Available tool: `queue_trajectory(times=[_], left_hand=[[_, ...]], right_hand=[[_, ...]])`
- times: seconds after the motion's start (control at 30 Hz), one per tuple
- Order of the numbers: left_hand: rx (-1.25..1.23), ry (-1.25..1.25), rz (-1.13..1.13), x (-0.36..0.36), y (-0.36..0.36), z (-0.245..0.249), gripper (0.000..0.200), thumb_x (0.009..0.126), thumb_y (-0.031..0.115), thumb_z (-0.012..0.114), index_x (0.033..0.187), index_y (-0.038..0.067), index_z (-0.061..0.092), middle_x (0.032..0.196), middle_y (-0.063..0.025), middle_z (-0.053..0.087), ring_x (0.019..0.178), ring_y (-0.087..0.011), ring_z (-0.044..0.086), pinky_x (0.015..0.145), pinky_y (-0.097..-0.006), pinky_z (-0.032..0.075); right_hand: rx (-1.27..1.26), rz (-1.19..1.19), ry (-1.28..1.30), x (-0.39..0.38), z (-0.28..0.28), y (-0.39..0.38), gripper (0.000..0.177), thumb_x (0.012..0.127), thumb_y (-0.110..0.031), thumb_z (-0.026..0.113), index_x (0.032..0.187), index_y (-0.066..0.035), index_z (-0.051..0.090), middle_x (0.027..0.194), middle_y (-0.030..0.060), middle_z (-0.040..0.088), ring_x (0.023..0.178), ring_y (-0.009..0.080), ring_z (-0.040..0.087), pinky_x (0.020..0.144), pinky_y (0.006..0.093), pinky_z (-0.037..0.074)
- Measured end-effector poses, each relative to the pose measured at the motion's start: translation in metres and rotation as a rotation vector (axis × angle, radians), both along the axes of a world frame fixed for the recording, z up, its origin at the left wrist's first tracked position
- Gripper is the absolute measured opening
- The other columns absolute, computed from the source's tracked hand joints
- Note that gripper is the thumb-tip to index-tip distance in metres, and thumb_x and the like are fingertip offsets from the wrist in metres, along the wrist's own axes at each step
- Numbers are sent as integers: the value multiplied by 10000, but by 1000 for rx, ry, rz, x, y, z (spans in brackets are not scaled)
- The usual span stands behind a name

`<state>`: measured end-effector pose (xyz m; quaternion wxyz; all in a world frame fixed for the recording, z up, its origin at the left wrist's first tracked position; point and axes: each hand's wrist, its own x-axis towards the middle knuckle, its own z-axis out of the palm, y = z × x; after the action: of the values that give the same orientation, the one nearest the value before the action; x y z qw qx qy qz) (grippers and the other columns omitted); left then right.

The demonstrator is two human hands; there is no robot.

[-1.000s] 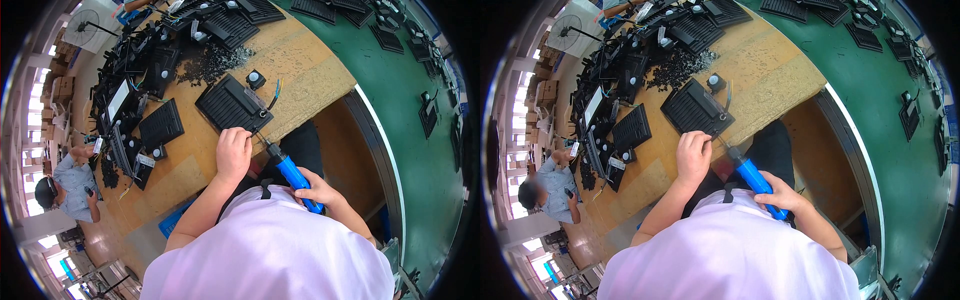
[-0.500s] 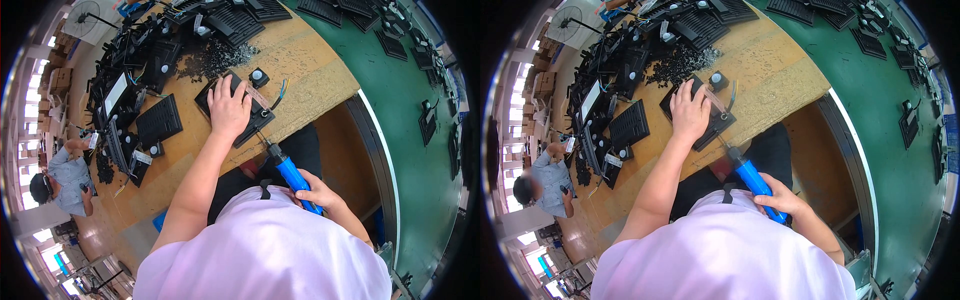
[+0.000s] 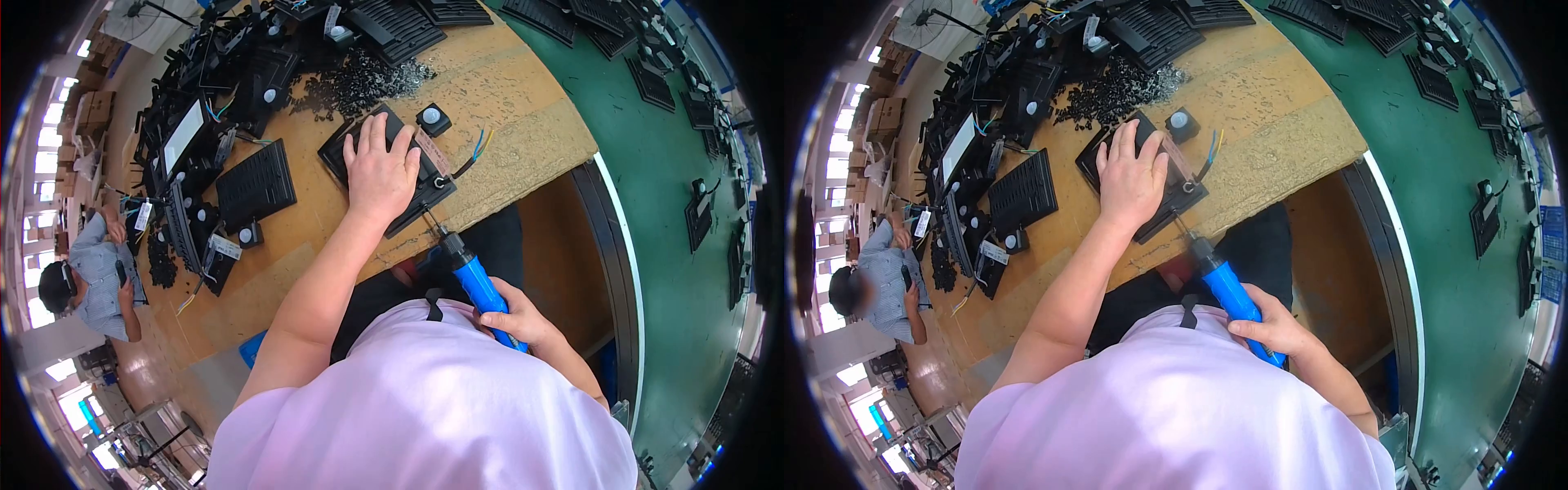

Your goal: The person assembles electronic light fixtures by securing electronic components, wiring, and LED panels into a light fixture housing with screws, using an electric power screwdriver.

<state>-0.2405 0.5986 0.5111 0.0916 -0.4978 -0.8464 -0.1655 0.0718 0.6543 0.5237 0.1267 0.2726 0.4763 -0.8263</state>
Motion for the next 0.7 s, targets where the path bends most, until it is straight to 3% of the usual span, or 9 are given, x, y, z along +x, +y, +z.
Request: queue_trajectory(times=[0.1, 0.3, 0.43, 0.7], left_hand=[[13, 0, -2, 0, 0, -1, 368, 981, 322, 559, 1293, 131, 599, 1446, -232, 456, 1396, -384, 388, 1131, -622, 273], [12, -3, -1, 0, 2, 1, 368, 973, 287, 566, 1299, 121, 603, 1442, -237, 458, 1381, -391, 408, 1116, -612, 292], [24, -3, -10, 0, 1, -1, 369, 968, 284, 568, 1295, 116, 605, 1444, -238, 459, 1380, -389, 411, 1116, -611, 293], [52, 31, -10, -1, 1, -3, 363, 969, 287, 568, 1289, 118, 600, 1429, -229, 477, 1366, -387, 429, 1111, -609, 301]], right_hand=[[-11, -1, -8, -2, 2, 2, 735, 825, -336, 812, 1377, -7, 455, 979, 74, 616, 803, 132, 600, 780, 292, 507], [-54, 35, -44, -8, 11, 10, 716, 804, -386, 831, 1310, -15, 486, 924, 71, 614, 754, 124, 598, 673, 268, 511], [-183, -26, -22, -7, 1, 6, 728, 787, -446, 832, 1272, -27, 486, 885, 70, 606, 656, 121, 585, 571, 257, 500], [-631, -90, 117, -6, -6, 5, 739, 815, -391, 815, 1322, -13, 432, 830, 94, 574, 587, 145, 565, 486, 261, 481]])
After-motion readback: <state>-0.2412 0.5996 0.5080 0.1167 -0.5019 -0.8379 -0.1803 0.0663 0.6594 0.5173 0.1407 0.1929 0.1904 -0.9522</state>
